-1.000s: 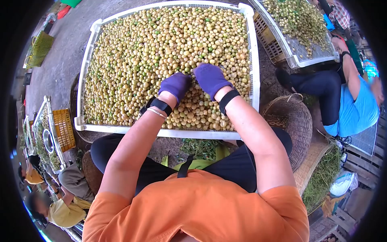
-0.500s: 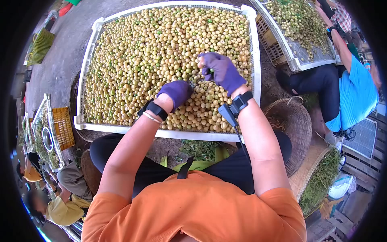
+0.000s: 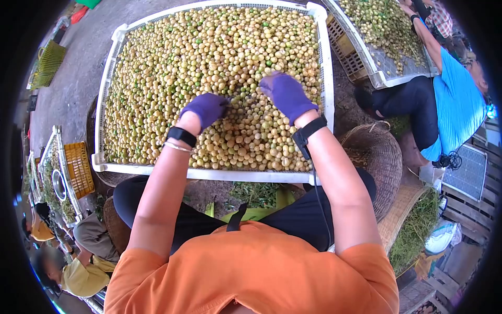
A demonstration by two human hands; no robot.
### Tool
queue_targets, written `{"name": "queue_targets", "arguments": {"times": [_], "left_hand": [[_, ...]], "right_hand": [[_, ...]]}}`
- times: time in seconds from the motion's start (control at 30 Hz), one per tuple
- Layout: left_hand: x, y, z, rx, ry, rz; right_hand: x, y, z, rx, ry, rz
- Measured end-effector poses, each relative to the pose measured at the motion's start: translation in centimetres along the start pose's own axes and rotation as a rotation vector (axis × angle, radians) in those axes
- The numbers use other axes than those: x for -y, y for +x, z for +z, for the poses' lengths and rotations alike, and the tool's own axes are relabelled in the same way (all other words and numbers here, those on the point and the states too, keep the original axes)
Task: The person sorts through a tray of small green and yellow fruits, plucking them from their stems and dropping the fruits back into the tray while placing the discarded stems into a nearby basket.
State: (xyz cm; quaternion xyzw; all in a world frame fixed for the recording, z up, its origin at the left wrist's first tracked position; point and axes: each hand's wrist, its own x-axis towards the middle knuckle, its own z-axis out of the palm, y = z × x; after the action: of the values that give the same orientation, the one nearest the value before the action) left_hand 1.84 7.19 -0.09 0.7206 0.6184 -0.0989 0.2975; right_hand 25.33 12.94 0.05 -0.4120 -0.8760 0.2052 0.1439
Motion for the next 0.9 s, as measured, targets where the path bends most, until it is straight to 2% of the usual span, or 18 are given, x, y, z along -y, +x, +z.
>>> {"name": "queue_targets", "arguments": {"times": [0.07,0.1,0.13,0.2,0.3,0.33,0.4,0.43,0.53,0.63,0.73,0.77,0.87,0.9], "left_hand": [[1.9,-0.1,-0.5,0.01,-0.011,0.112],[2.4,-1.0,-0.5,-0.229,-0.234,0.136],[2.5,-1.6,-0.4,-0.147,-1.035,-0.194],[1.8,-2.9,-0.4,-0.237,-1.509,-0.225],[1.2,-2.1,0.6,-0.29,-1.596,-0.195],[1.1,-1.4,0.9,-0.265,-1.399,-0.21],[0.1,0.3,1.0,-0.363,-0.407,-0.209],[-0.1,0.8,0.8,-0.304,-0.188,-0.091],[-1.7,1.2,0.5,-0.197,-0.035,-0.195],[-2.0,0.9,0.4,-0.153,0.058,-0.188],[-1.8,0.8,0.6,-0.183,0.059,-0.162],[-1.6,0.8,0.7,-0.19,0.019,-0.149],[0.1,1.0,0.8,-0.178,-0.175,-0.165],[0.2,0.9,0.5,-0.165,-0.249,-0.174]], "right_hand": [[0.7,0.1,0.6,0.117,-0.028,-0.081],[1.1,0.2,1.3,0.115,-0.149,-0.087],[1.2,0.4,1.6,0.181,-0.203,-0.057],[1.7,0.5,1.7,0.315,-0.313,0.006],[1.9,-0.3,1.9,0.196,-0.379,-0.088],[1.9,-0.4,2.1,0.176,-0.419,-0.104],[2.0,-0.4,2.6,0.19,-0.476,-0.103],[2.2,-0.3,2.8,0.198,-0.503,-0.105],[3.4,-0.7,3.1,0.287,-0.596,-0.016],[3.0,-1.0,3.3,0.175,-0.473,-0.025],[2.0,-0.7,2.3,0.128,-0.109,0.0],[1.4,-0.4,1.6,0.218,0.14,0.2],[0.9,-0.7,0.0,0.051,1.316,0.498],[1.5,-0.5,-0.1,-0.026,1.583,0.497]]}}
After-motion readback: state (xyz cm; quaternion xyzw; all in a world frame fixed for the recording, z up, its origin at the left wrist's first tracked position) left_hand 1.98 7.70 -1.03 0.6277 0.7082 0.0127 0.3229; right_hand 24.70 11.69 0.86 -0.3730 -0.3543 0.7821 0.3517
